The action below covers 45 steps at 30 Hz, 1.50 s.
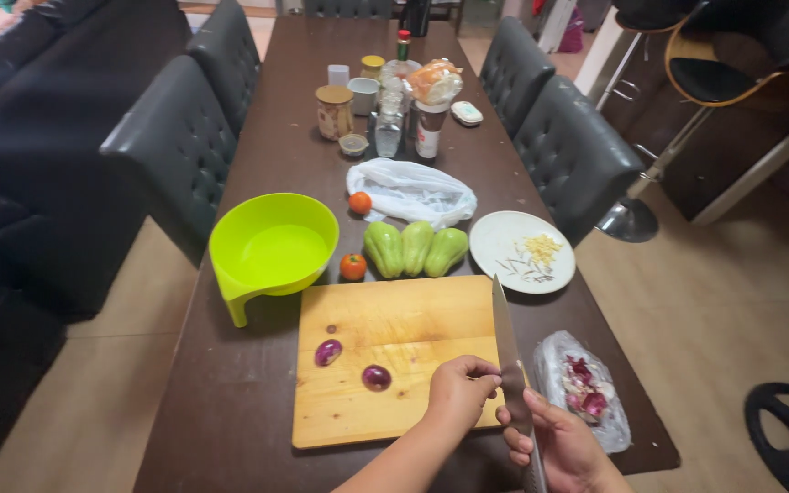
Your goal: The recorder is chopping red onions on a wooden cutting board on a dining table.
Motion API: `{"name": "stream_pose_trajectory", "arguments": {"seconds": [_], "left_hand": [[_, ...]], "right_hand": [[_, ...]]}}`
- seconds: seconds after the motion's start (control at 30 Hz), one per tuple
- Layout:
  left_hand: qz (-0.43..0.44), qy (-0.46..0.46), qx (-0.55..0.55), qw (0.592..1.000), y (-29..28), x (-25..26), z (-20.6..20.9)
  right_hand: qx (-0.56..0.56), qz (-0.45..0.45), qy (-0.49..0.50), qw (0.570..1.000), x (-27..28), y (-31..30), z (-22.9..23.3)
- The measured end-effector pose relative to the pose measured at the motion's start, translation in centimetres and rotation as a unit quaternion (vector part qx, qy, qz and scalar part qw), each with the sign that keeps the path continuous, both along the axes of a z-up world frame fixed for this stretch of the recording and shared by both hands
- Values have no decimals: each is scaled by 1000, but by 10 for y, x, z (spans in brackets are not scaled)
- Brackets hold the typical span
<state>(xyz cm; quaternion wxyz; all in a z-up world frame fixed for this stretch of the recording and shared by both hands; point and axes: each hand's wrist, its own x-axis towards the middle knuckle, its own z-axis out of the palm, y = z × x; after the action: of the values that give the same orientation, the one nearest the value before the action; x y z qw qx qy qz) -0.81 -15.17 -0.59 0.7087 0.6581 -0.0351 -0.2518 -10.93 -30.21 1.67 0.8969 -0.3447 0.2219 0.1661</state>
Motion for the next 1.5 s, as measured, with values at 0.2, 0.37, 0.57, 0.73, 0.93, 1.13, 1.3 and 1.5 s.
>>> {"name": "stream_pose_trajectory", "arguments": {"seconds": [0.2, 0.37, 0.57, 0.73, 0.93, 1.13, 1.3, 1.5], "left_hand": [[-67, -135, 73, 986, -64, -11, 1], [-82, -330, 174, 924, -123, -2, 7], [-106, -560, 232, 789, -171, -4, 0], [-180, -609, 352, 687, -172, -27, 33], [-158, -594, 317, 723, -178, -38, 30], [-134, -577, 332, 734, -157, -35, 36], [-16, -486, 335, 807, -52, -8, 2], [103, -390, 474, 783, 100, 3, 15]], "right_hand": [[-17, -46, -13, 999, -30, -63, -11], [-24, -97, -4, 995, -41, -121, -26], [-96, -174, 45, 979, -47, -168, -47], [-85, -169, 61, 980, -54, -177, -40], [-123, -155, 83, 977, -44, -186, -55], [-163, -163, 88, 969, -25, -179, -57], [-257, -141, 48, 955, -16, -137, -20], [-340, 76, 79, 934, 4, -70, -36]]}}
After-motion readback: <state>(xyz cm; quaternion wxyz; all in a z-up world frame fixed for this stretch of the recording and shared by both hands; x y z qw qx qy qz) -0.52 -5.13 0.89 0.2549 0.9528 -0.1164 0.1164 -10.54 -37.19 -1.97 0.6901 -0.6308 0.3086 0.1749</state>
